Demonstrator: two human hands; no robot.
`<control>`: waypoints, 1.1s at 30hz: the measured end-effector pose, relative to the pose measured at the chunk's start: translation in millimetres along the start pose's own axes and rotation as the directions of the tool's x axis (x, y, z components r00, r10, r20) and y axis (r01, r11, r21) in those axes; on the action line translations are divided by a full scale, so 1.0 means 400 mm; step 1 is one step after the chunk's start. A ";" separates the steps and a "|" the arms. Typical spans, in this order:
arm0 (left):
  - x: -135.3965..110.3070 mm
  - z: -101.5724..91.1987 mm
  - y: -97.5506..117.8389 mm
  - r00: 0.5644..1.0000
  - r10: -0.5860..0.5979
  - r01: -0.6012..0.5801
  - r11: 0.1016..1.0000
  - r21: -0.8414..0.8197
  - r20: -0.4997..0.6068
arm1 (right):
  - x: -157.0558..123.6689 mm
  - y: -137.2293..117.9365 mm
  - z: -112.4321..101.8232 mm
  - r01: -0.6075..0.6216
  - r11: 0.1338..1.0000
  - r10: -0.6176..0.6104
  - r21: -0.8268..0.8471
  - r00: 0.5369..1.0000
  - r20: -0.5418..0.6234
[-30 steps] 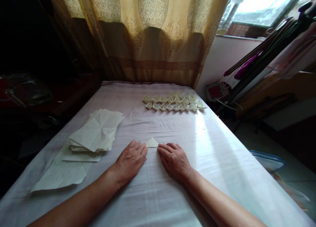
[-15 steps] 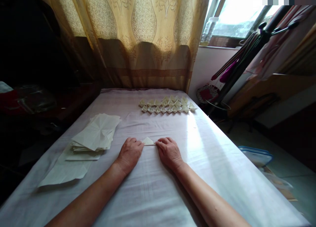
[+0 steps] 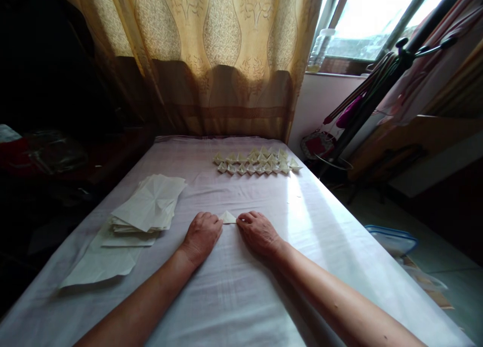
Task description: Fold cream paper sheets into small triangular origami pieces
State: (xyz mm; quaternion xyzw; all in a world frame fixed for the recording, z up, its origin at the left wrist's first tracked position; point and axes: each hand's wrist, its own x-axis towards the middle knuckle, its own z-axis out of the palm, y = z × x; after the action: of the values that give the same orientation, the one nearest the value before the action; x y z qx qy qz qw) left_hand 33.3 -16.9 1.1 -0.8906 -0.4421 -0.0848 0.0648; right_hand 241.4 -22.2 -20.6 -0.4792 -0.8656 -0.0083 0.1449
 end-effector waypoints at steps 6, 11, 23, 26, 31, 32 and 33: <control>0.028 0.014 -0.040 1.000 0.020 -0.020 0.998 -0.067 -0.004 | 0.012 0.014 0.010 -0.057 0.995 0.062 0.077 0.996 -0.067; 0.028 0.032 -0.051 1.000 0.007 -0.010 0.993 -0.119 -0.024 | 0.022 0.017 0.036 -0.094 0.973 0.133 0.213 0.976 -0.174; 0.000 0.068 -0.073 0.976 -0.098 0.020 0.930 -0.367 -0.195 | 0.037 0.003 0.023 -0.112 0.974 0.144 0.198 0.977 -0.156; -0.005 0.066 -0.077 0.952 -0.164 0.027 0.886 -0.463 -0.258 | 0.044 -0.010 0.021 -0.153 0.974 0.180 0.167 0.971 -0.160; -0.004 0.067 -0.066 0.908 -0.262 0.010 0.793 -0.609 -0.328 | 0.049 -0.028 0.039 -0.194 0.899 0.327 0.394 0.894 -0.305; -0.003 0.067 -0.062 0.907 -0.289 0.024 0.762 -0.647 -0.306 | 0.049 -0.030 0.042 -0.207 0.861 0.376 0.465 0.875 -0.306; -0.002 0.067 -0.058 0.909 -0.317 0.049 0.725 -0.687 -0.269 | 0.049 -0.031 0.045 -0.221 0.818 0.422 0.531 0.859 -0.292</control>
State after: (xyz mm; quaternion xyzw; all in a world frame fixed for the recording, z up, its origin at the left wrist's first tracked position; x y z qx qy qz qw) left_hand 16.7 1.5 -24.3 -0.7728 -0.4495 -0.4084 -0.1844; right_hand 217.0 -9.9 -31.3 -0.5583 -0.6966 0.1344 0.4302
